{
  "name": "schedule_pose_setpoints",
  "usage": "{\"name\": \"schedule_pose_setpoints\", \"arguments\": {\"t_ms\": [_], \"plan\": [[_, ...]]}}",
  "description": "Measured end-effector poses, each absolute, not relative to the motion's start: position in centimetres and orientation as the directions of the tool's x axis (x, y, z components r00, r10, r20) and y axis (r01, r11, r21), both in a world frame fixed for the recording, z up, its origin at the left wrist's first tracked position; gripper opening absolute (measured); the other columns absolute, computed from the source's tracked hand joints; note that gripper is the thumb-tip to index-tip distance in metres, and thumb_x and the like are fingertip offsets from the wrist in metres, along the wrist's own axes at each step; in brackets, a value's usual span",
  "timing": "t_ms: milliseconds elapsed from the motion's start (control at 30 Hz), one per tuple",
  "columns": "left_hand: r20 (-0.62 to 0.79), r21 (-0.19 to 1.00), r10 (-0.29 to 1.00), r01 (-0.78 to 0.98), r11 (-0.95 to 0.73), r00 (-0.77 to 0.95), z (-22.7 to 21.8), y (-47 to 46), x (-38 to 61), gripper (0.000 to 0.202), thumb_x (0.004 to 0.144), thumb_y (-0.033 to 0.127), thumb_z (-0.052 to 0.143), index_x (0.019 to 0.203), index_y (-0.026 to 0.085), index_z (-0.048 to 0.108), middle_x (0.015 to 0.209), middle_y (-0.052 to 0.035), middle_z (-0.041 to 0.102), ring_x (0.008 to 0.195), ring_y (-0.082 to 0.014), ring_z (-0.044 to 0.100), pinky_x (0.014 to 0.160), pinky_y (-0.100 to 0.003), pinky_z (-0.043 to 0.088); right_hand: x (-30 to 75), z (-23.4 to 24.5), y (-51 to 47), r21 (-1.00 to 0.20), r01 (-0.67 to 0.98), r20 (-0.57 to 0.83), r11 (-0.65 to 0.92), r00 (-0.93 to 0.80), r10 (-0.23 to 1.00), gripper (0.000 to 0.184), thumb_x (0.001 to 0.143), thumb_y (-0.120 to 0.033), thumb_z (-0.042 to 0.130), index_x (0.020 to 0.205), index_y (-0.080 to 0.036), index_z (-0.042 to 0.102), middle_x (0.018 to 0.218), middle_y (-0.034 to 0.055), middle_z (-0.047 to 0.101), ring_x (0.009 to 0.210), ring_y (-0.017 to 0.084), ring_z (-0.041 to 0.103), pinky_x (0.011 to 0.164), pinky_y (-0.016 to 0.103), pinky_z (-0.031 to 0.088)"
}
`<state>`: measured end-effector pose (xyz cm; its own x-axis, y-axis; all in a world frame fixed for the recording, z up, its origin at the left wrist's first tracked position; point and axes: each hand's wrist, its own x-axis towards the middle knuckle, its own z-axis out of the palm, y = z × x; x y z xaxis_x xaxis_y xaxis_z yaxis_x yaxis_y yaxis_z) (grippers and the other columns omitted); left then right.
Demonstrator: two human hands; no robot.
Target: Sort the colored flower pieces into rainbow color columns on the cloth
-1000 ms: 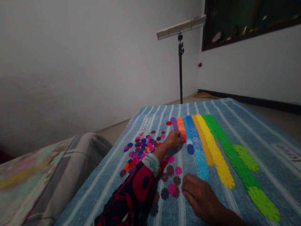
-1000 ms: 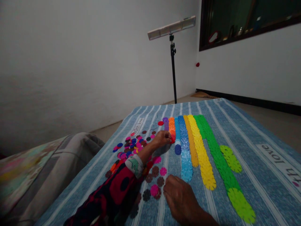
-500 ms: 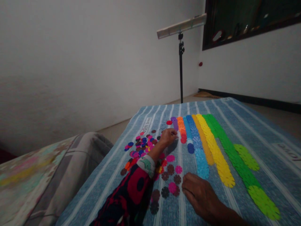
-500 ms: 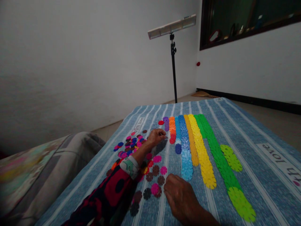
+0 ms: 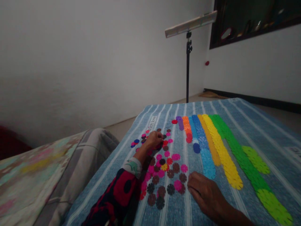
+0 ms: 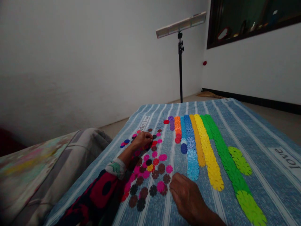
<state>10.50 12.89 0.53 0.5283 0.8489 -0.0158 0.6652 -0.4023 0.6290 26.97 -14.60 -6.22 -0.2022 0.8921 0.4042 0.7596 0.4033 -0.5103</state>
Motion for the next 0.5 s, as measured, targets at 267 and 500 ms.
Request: {"name": "schedule_pose_setpoints", "arguments": {"t_ms": [267, 500], "plan": [[-0.129, 0.435, 0.786, 0.747, -0.503, 0.605, 1.1, 11.9, 11.4, 0.013, 0.066, 0.014, 0.062, 0.075, 0.014, 0.072, 0.056, 0.0037, 0.058, 0.055, -0.0096, 0.050, 0.054, -0.019, 0.036, 26.9, -6.1, -14.8, -0.504, 0.768, 0.406, 0.395, -0.193, 0.893, 0.025, 0.095, -0.013, 0.039, 0.077, -0.020, 0.054, 0.079, 0.0025, 0.057, 0.072, 0.015, 0.057, 0.065, 0.026, 0.040], [-0.115, 0.466, 0.802, 0.745, -0.477, 0.586, 0.9, 12.4, 12.0, 0.011, 0.057, 0.011, 0.064, 0.068, 0.014, 0.066, 0.054, 0.0054, 0.055, 0.052, -0.0084, 0.048, 0.050, -0.019, 0.034, 27.0, -6.0, -14.7, -0.492, 0.773, 0.411, 0.400, -0.199, 0.890, 0.023, 0.093, -0.011, 0.041, 0.077, -0.020, 0.055, 0.079, 0.0022, 0.058, 0.073, 0.014, 0.058, 0.065, 0.025, 0.040]]}}
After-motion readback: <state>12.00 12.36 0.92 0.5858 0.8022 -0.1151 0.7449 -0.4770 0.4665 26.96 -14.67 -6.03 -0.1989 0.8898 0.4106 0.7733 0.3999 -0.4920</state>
